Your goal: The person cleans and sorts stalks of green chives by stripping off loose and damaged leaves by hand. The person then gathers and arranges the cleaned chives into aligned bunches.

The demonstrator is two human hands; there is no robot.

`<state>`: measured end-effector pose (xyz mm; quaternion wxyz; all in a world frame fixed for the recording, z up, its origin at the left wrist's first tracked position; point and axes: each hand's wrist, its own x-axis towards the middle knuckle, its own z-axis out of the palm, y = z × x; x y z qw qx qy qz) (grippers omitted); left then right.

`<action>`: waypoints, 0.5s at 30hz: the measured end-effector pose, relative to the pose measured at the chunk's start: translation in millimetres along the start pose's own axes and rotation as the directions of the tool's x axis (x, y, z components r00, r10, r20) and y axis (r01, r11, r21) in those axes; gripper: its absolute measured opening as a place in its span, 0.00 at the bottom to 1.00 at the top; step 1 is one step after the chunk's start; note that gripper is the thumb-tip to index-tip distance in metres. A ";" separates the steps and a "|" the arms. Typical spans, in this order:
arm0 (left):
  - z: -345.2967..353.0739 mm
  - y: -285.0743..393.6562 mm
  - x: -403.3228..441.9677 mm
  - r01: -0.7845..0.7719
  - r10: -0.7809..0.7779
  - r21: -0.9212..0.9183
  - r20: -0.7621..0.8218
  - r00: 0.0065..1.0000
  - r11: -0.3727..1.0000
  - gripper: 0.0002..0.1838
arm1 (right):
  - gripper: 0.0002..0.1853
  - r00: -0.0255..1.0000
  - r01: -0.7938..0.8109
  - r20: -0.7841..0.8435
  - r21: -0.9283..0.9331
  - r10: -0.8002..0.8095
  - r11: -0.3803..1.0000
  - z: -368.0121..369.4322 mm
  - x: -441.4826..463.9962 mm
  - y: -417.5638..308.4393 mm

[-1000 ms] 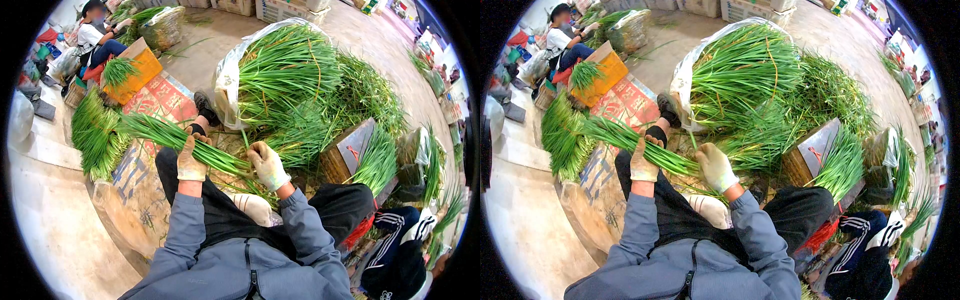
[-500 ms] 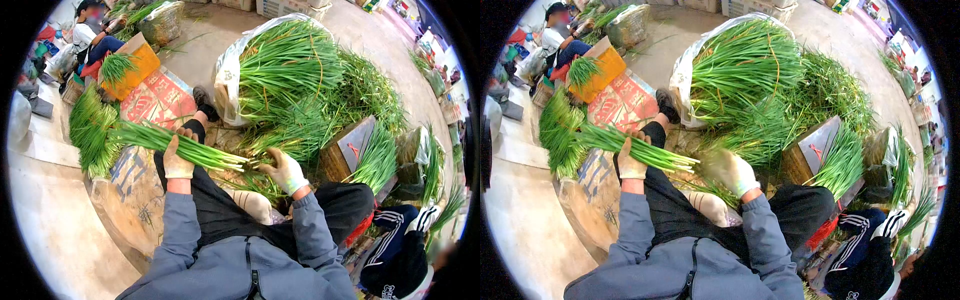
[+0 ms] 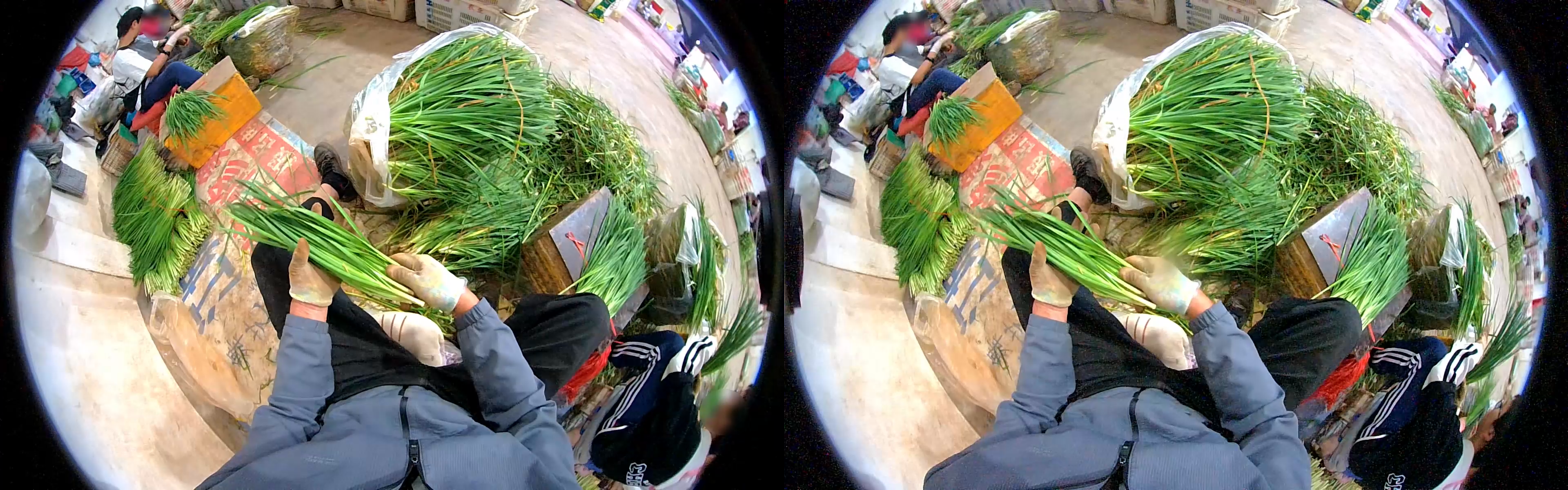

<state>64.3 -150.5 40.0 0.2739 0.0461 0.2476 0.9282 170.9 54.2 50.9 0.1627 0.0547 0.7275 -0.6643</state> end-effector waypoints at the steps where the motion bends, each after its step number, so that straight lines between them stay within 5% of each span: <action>1: 3.8 -0.7 1.5 -0.001 0.001 -0.025 0.011 1.000 1.000 0.43 | 0.20 1.000 0.031 0.006 -0.038 -0.030 0.999 0.9 1.9 3.1; 4: 1.3 0.9 4.5 0.066 -0.064 -0.026 0.058 0.996 0.997 0.44 | 0.22 0.999 0.027 0.041 -0.154 -0.020 0.988 -0.6 1.3 5.4; 7: -18.0 0.4 10.0 0.064 -0.058 -0.087 0.069 0.996 0.994 0.37 | 0.23 0.980 0.156 -0.081 -0.266 -0.183 0.951 3.2 -4.2 9.2; 10: -25.8 1.2 11.7 0.073 -0.054 -0.182 0.103 0.993 0.981 0.34 | 0.21 0.807 0.250 -0.378 -0.476 -0.453 0.843 2.6 -6.8 6.4; 15: -25.9 -2.6 11.8 0.075 -0.075 -0.205 0.006 0.997 0.976 0.35 | 0.15 0.807 0.284 -0.273 -0.599 -0.524 0.749 24.6 -2.7 -10.4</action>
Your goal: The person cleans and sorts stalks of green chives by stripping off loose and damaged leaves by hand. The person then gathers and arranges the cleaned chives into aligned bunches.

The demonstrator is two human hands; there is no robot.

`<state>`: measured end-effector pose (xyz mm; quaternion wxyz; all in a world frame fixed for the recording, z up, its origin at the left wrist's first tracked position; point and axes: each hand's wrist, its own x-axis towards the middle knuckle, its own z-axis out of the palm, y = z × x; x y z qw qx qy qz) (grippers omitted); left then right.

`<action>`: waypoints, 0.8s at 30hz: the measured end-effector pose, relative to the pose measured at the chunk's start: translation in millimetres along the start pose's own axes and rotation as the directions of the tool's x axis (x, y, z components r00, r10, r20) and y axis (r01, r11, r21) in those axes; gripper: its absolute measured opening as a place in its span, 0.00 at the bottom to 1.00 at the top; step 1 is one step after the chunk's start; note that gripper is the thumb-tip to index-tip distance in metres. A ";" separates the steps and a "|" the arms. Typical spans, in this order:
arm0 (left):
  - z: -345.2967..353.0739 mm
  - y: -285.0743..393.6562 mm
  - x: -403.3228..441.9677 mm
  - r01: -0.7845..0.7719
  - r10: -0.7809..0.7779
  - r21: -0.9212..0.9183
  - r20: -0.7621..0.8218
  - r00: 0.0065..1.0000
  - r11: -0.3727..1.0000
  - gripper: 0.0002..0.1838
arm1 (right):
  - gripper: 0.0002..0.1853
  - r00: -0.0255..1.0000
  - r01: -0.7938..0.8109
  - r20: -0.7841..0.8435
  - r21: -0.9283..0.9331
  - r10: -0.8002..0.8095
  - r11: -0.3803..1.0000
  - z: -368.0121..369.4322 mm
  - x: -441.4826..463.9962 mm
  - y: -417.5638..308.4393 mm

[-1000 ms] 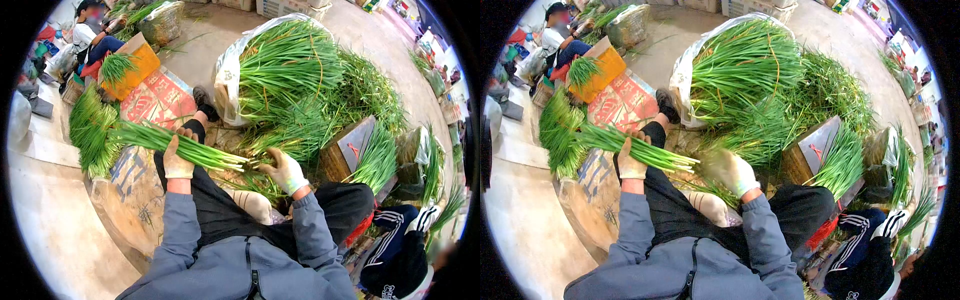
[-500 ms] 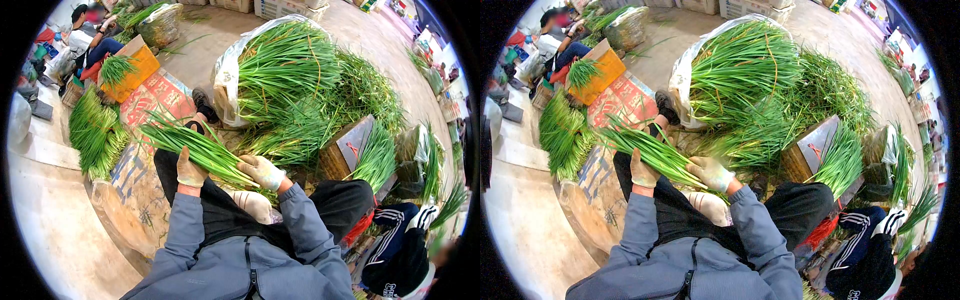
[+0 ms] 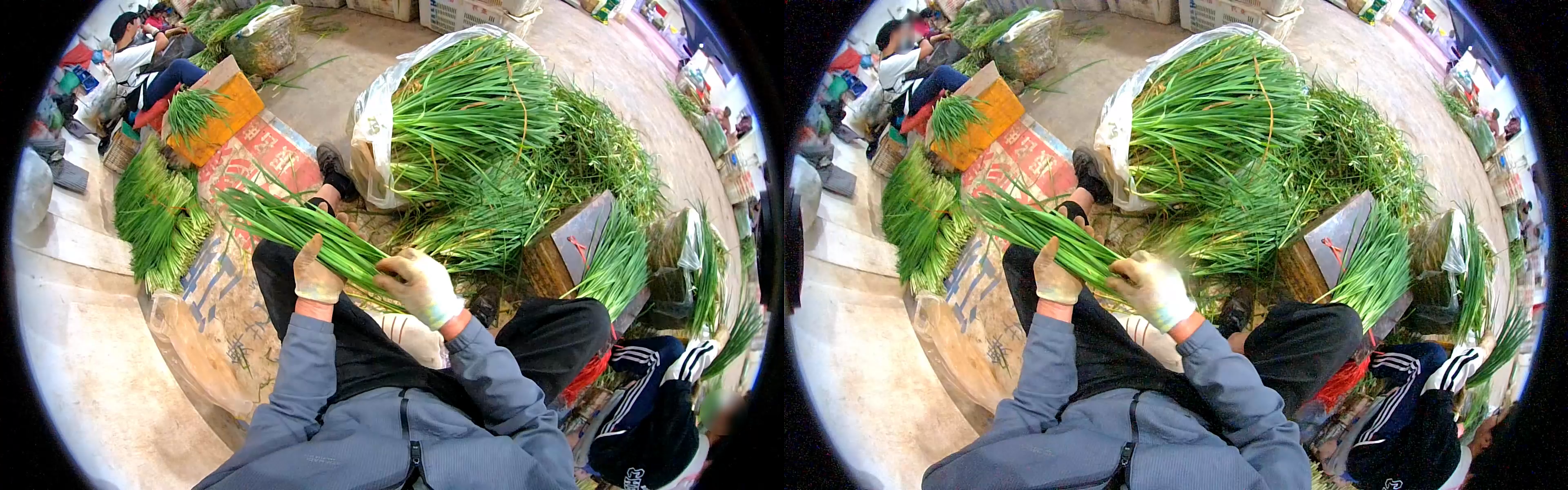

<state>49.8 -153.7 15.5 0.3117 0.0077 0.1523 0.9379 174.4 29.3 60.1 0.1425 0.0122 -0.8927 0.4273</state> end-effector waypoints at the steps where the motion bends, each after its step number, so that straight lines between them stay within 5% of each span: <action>1: 7.3 -3.9 0.2 0.007 -0.007 -0.008 0.011 1.000 1.000 0.35 | 0.15 0.999 -0.041 -0.012 -0.060 0.041 0.997 7.3 3.0 -6.1; 4: 17.3 -11.2 -1.3 0.010 -0.010 0.020 0.020 1.000 1.000 0.37 | 0.15 0.979 -0.192 0.052 -0.077 0.197 0.978 19.9 10.6 -6.7; 8: 24.4 -12.1 -5.9 -0.018 0.016 0.099 0.018 1.000 0.995 0.40 | 0.13 0.978 -0.201 0.010 0.289 0.207 0.936 28.4 8.3 15.3; 11: 18.6 -15.4 -3.7 -0.046 0.046 0.141 0.004 0.999 0.989 0.42 | 0.10 0.943 -0.319 0.079 0.497 0.323 0.807 21.5 3.4 20.4; 13: 9.6 -16.5 -1.2 -0.060 0.074 0.199 -0.065 0.995 0.978 0.41 | 0.08 0.885 -0.430 0.197 0.691 0.422 0.581 14.9 0.6 26.2; 16: -15.4 -8.1 4.3 -0.081 0.118 0.211 -0.167 0.979 0.974 0.32 | 0.09 0.924 -0.160 0.003 0.912 0.383 0.377 20.3 -15.5 48.5; 20: -11.0 5.5 3.2 -0.198 0.246 0.239 -0.189 0.951 0.951 0.21 | 0.11 0.766 0.073 -0.010 0.995 0.642 -0.071 -20.3 -28.8 64.8; 21: -20.3 13.7 3.7 -0.239 0.282 0.242 -0.160 0.946 0.940 0.20 | 0.11 0.714 0.026 0.034 0.997 0.699 -0.075 -36.2 -34.0 64.4; 23: -32.8 34.7 5.2 -0.281 0.301 0.160 -0.119 0.946 0.946 0.21 | 0.10 0.593 -0.062 -0.075 0.988 0.802 0.138 -47.1 -45.8 99.2; 24: -26.9 41.2 1.6 -0.317 0.331 0.162 -0.066 0.941 0.935 0.20 | 0.11 0.590 -0.350 -0.118 0.854 0.799 0.384 -47.2 -60.2 137.4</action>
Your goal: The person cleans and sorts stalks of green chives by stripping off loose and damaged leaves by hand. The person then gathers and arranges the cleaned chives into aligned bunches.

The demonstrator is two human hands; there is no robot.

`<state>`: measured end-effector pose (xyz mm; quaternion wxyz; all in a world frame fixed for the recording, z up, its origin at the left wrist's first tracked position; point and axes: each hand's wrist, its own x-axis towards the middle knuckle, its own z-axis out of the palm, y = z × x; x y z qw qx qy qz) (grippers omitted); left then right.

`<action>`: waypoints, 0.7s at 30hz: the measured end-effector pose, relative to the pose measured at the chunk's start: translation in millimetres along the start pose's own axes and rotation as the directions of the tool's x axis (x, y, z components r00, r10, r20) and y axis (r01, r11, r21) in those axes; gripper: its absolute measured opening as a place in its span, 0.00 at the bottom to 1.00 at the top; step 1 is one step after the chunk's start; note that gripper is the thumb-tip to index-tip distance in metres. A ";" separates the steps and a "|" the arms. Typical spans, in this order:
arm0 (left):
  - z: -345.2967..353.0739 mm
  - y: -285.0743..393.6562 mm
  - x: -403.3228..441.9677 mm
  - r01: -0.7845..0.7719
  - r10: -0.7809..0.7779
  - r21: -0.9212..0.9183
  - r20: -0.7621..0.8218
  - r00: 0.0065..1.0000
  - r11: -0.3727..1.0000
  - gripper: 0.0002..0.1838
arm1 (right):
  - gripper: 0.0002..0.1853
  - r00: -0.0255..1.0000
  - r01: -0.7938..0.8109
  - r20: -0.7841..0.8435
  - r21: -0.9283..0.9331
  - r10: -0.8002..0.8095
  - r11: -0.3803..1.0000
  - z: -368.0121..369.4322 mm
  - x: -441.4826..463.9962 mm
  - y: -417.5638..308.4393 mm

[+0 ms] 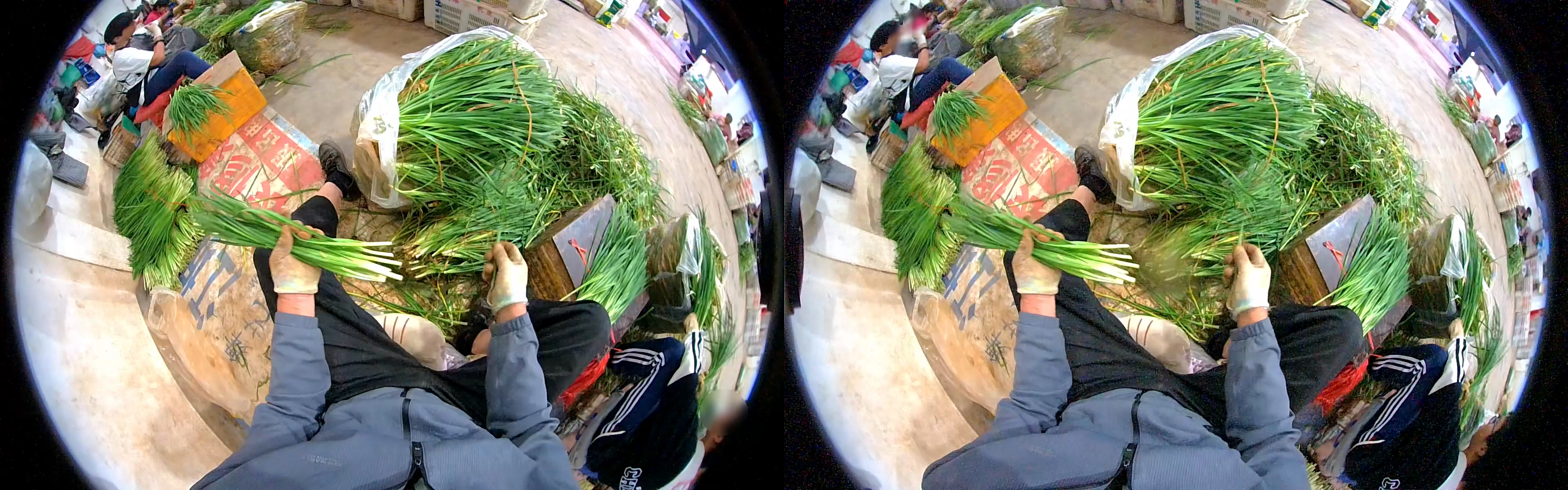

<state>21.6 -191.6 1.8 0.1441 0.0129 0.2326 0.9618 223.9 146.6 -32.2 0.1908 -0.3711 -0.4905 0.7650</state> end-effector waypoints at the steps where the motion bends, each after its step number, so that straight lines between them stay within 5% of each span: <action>1: 6.0 7.7 -1.5 -0.038 0.038 -0.003 0.050 0.998 0.999 0.20 | 0.12 0.999 0.037 -0.007 -0.392 -0.043 0.919 -19.7 14.2 16.0; 2: 4.8 12.7 -1.4 -0.021 0.025 -0.053 0.082 0.996 0.998 0.21 | 0.13 0.991 0.128 0.095 -0.859 -0.091 0.496 -18.3 2.6 3.7; 3: 15.9 16.1 -4.0 0.003 0.011 -0.117 0.119 0.993 0.993 0.22 | 0.15 0.984 0.166 0.161 -0.983 -0.073 0.077 -12.2 -7.7 2.0; 5: 19.8 18.8 -5.5 0.025 0.002 -0.155 0.175 0.985 0.988 0.24 | 0.11 0.854 0.402 0.273 -0.886 -0.442 0.230 22.6 -31.5 0.4; 7: 26.8 15.3 -9.1 0.041 -0.009 -0.165 0.192 0.981 0.985 0.24 | 0.09 0.923 0.379 0.282 -0.548 -0.262 0.745 61.4 -54.9 -12.4; 11: 35.9 8.2 -11.5 0.130 -0.083 -0.215 0.213 0.974 0.968 0.25 | 0.07 0.589 0.808 0.607 -0.439 -0.534 0.393 114.1 -92.1 -50.8; 16: 48.6 -3.8 -16.3 0.142 -0.115 -0.116 0.212 0.970 0.983 0.27 | 0.11 0.584 0.799 0.703 -0.408 -0.407 0.442 152.6 -113.4 -55.2; 21: 51.9 -23.6 -22.4 0.159 -0.156 -0.012 0.125 0.980 0.987 0.29 | 0.12 0.458 0.889 0.763 -0.405 -0.457 0.215 175.5 -107.0 -34.0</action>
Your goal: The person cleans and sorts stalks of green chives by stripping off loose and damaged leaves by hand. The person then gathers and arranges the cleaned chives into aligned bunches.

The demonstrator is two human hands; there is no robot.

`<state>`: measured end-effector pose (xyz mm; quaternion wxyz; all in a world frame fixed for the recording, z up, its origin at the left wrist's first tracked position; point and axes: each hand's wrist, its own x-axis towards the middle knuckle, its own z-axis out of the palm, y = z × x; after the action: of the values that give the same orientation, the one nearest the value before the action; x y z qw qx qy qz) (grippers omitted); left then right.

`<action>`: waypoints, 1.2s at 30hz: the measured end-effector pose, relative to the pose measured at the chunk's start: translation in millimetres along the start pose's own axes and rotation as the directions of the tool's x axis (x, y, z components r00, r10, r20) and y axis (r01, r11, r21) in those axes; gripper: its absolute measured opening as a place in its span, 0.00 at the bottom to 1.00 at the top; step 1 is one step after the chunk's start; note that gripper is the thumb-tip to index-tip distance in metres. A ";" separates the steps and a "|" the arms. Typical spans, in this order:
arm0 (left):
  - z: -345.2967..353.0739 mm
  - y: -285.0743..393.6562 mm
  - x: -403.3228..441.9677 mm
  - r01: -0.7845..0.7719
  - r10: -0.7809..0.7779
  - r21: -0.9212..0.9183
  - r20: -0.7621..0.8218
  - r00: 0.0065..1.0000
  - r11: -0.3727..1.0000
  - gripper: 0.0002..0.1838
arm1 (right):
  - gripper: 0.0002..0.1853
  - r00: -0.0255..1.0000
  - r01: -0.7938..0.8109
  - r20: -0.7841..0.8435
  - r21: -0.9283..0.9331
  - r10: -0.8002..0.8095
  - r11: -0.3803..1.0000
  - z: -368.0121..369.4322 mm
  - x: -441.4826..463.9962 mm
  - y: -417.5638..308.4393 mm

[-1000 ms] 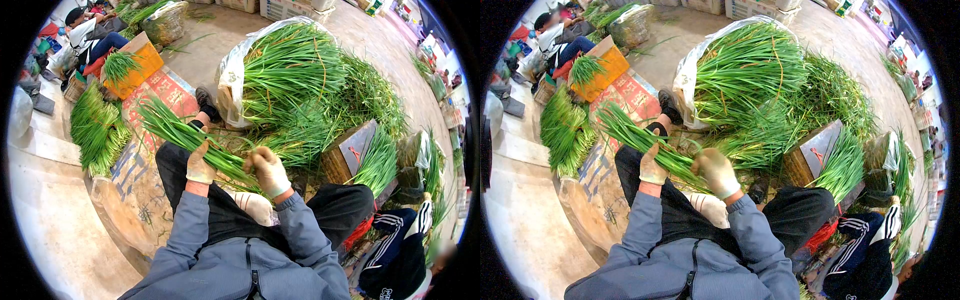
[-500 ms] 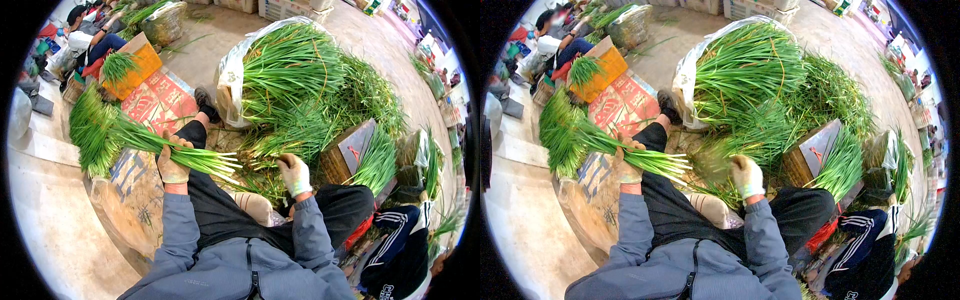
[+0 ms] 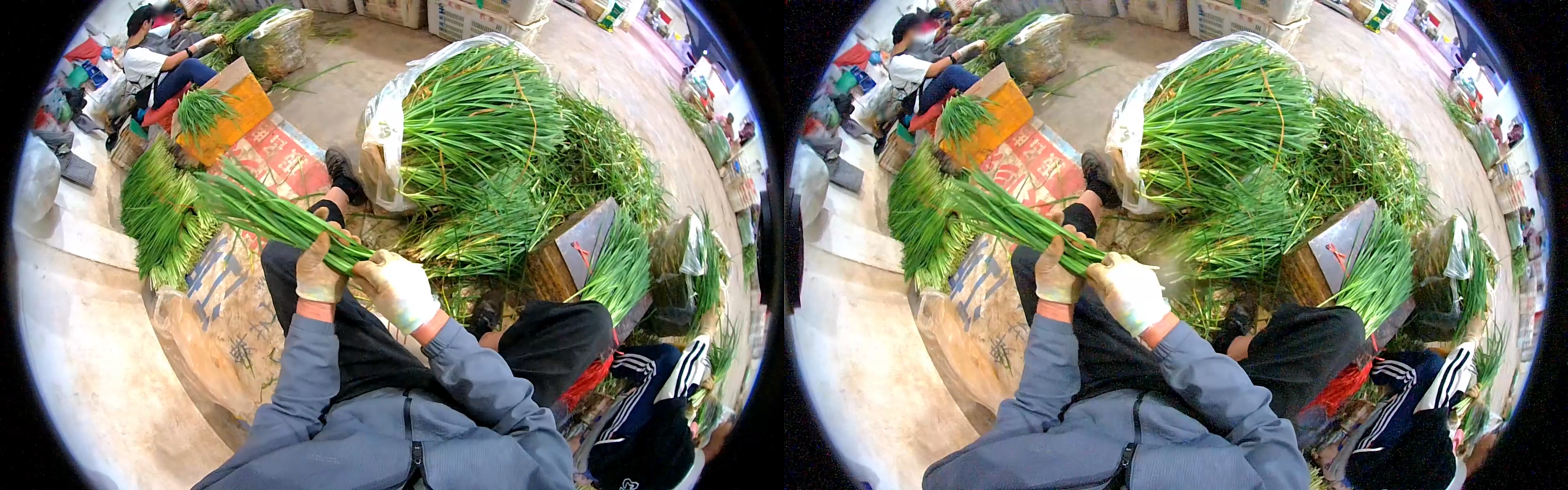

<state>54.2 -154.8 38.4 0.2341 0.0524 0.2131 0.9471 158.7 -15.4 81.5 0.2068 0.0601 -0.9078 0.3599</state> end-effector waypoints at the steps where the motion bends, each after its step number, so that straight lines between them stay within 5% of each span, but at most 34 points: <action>1: -5.5 -0.6 0.5 0.003 -0.003 0.030 0.006 1.000 1.000 0.29 | 0.10 0.999 -0.046 -0.013 0.090 0.047 0.995 2.0 -0.7 3.5; 3: -9.9 -0.2 0.4 -0.002 0.001 0.059 0.010 1.000 0.998 0.29 | 0.05 0.985 -0.076 -0.119 0.349 0.125 0.934 3.9 -4.2 16.4; 4: -9.1 0.6 -1.0 -0.006 0.008 0.079 -0.017 1.000 0.997 0.30 | 0.05 0.934 -0.308 -0.026 0.452 0.358 0.837 -10.7 -7.1 12.9; 6: -10.0 1.8 0.1 -0.015 0.019 0.094 -0.044 0.999 0.996 0.31 | 0.05 0.802 -0.468 0.051 0.672 0.595 0.573 -30.5 -14.8 23.3; 8: -13.1 3.4 0.0 -0.012 0.016 0.075 -0.044 0.999 0.997 0.31 | 0.05 0.866 -0.372 -0.037 0.618 0.498 0.693 -31.9 -21.4 37.2; 9: -11.2 3.5 0.7 0.013 -0.012 0.054 -0.024 1.000 0.998 0.28 | 0.04 0.973 -0.137 -0.151 0.218 0.172 0.966 -34.8 -21.0 38.7; 12: -1.7 -8.0 0.5 0.018 -0.007 0.116 -0.090 0.996 0.993 0.33 | 0.09 0.984 -0.168 0.101 0.275 0.146 0.947 -23.5 -17.7 23.9; 16: -0.7 -15.2 2.5 0.028 -0.022 0.157 -0.037 0.999 0.987 0.33 | 0.09 0.979 -0.161 0.146 0.117 0.144 0.980 -5.0 -9.6 14.8; 20: 11.4 -14.9 -1.7 0.053 -0.048 0.201 -0.030 0.998 0.978 0.32 | 0.07 0.985 -0.155 0.099 0.171 0.139 0.973 -3.0 -14.3 28.9; 22: 11.6 -16.3 -1.7 0.062 -0.059 0.187 -0.026 0.998 0.980 0.32 | 0.06 0.976 -0.189 -0.023 0.390 0.215 0.901 -11.6 -16.1 32.7; 23: 11.5 -17.4 -2.4 0.071 -0.068 0.173 -0.022 0.997 0.982 0.32 | 0.08 0.909 -0.397 0.106 0.512 0.403 0.761 -18.6 -21.8 31.9; 26: 8.9 -19.7 -1.8 0.090 -0.083 0.135 -0.051 0.995 0.987 0.32 | 0.06 0.771 -0.527 0.198 0.730 0.605 0.434 -39.7 -28.4 31.7; 27: 8.3 -19.3 -1.8 0.092 -0.085 0.135 -0.052 0.995 0.987 0.32 | 0.06 0.756 -0.435 0.147 0.841 0.638 0.322 -40.3 -33.5 34.5; 30: 5.7 -16.0 -1.6 0.110 -0.103 0.120 -0.062 0.993 0.987 0.32 | 0.05 0.740 -0.366 0.056 0.869 0.670 0.332 -64.6 -46.4 57.0; 32: 1.3 -13.2 0.2 0.108 -0.100 0.106 -0.075 0.992 0.988 0.30 | 0.04 0.688 -0.429 -0.007 0.803 0.725 0.414 -82.7 -56.1 70.3; 33: -12.3 -14.0 4.9 0.117 -0.105 0.194 -0.070 0.992 0.974 0.28 | 0.06 0.730 -0.569 -0.052 0.507 0.681 0.648 -86.9 -63.3 86.8; 34: -15.9 -16.1 4.8 0.109 -0.074 0.227 -0.160 0.984 0.968 0.27 | 0.19 0.895 -0.443 -0.036 -0.192 0.445 0.876 -82.4 -88.1 126.6; 36: -6.8 -19.3 3.0 0.156 -0.114 0.174 -0.229 0.967 0.972 0.24 | 0.40 0.655 -0.625 0.102 -0.484 0.749 0.612 -89.9 -82.9 98.7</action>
<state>58.3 -140.6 23.9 0.2676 -0.0440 0.3300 0.9042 238.3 114.8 43.8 -0.0791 -0.2886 -0.9328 0.2010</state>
